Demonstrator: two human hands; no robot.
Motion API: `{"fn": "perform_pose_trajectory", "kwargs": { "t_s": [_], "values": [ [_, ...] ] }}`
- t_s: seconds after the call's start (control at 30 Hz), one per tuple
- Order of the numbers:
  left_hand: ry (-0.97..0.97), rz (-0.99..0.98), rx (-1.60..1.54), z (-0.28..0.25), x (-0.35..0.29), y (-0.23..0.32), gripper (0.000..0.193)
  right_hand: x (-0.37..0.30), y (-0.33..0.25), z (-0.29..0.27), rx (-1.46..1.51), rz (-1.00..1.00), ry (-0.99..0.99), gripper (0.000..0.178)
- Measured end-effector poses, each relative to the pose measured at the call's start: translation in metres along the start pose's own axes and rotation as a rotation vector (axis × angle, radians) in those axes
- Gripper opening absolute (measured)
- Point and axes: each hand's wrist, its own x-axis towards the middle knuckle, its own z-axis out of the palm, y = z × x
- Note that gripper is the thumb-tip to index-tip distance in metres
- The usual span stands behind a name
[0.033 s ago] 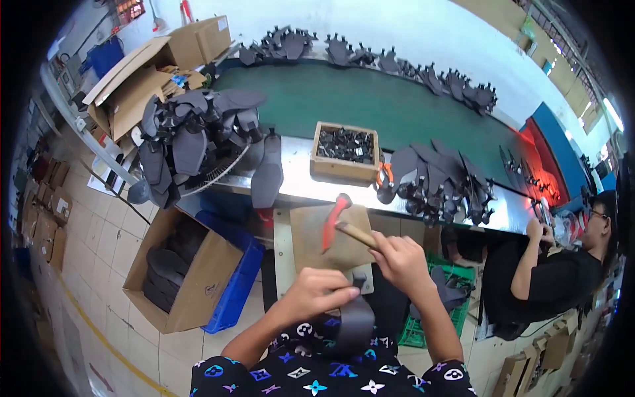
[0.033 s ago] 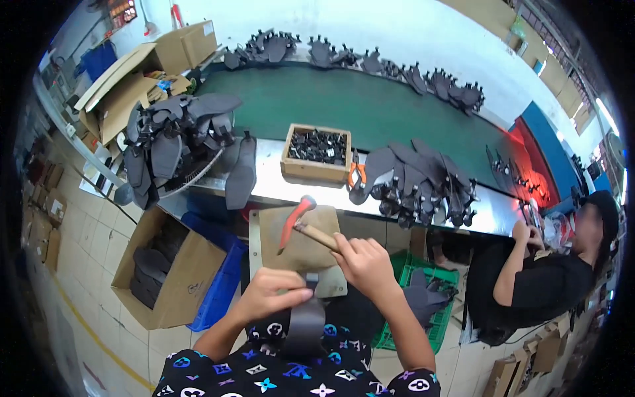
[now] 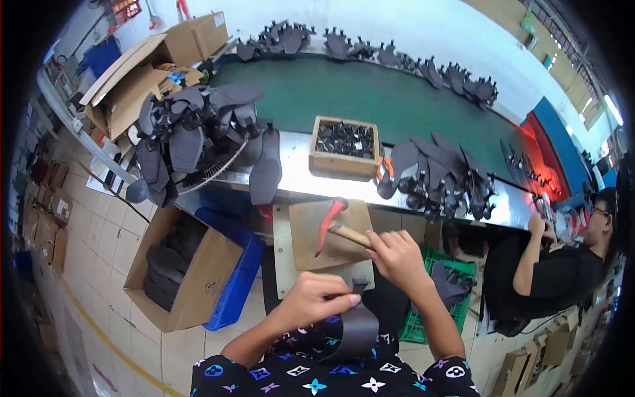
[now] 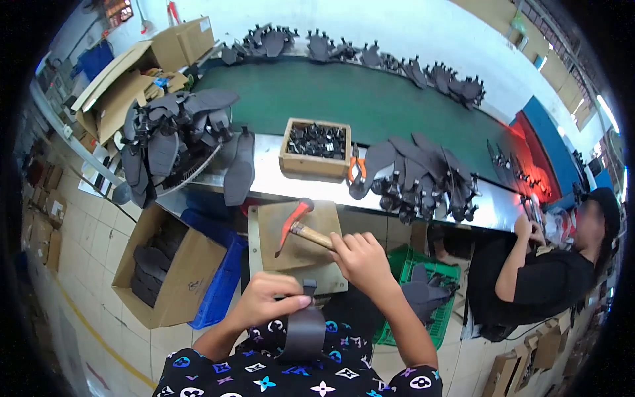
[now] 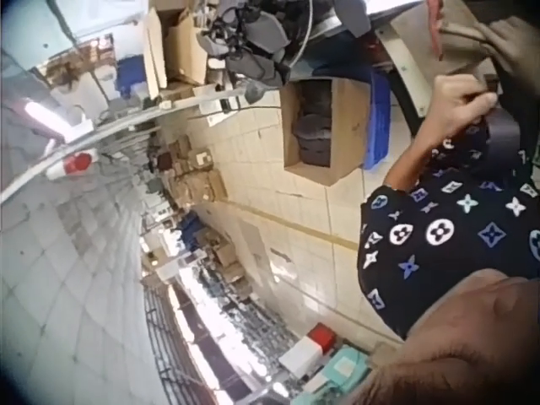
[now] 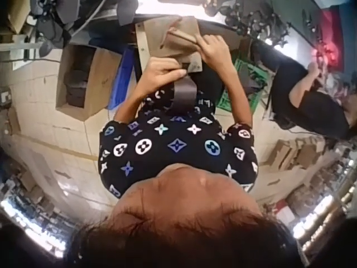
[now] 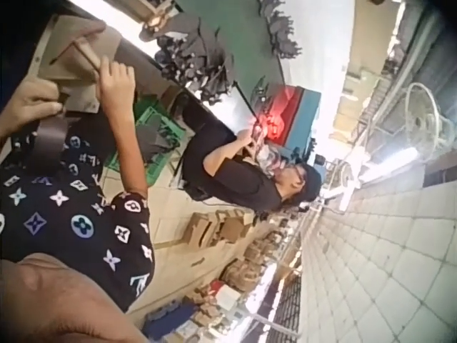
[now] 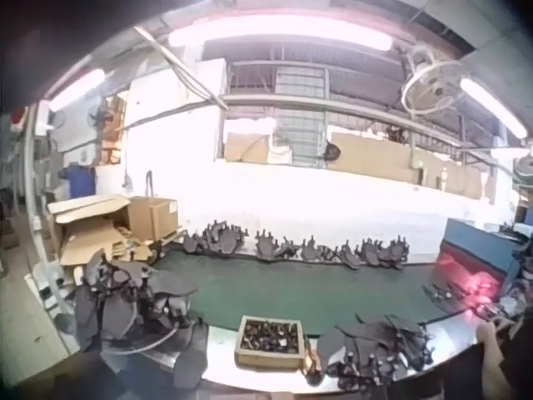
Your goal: Manually assemble shoe outsoles and heel components using a hammer and small nails or tacks on a factory production line.
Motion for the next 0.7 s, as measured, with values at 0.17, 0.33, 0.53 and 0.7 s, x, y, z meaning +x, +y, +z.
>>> {"fn": "perform_pose_trajectory", "kwargs": {
  "t_s": [0.17,0.33,0.53,0.7],
  "values": [
    [-0.097,-0.181,-0.219,-0.001,-0.012,0.036,0.019,0.009,-0.013,-0.012,0.097,-0.105,0.018,0.032],
    [-0.127,-0.184,-0.359,0.006,-0.016,0.029,0.016,0.000,-0.042,-0.039,1.700,-0.032,-0.151,0.040],
    [-0.291,-0.302,-0.443,0.002,-0.012,0.018,0.022,-0.010,-0.053,-0.040,1.739,0.104,-0.105,0.048],
    [-0.393,-0.518,-0.847,0.001,-0.014,-0.014,0.056,-0.030,-0.026,-0.020,1.660,0.496,0.244,0.047]
  ]
}}
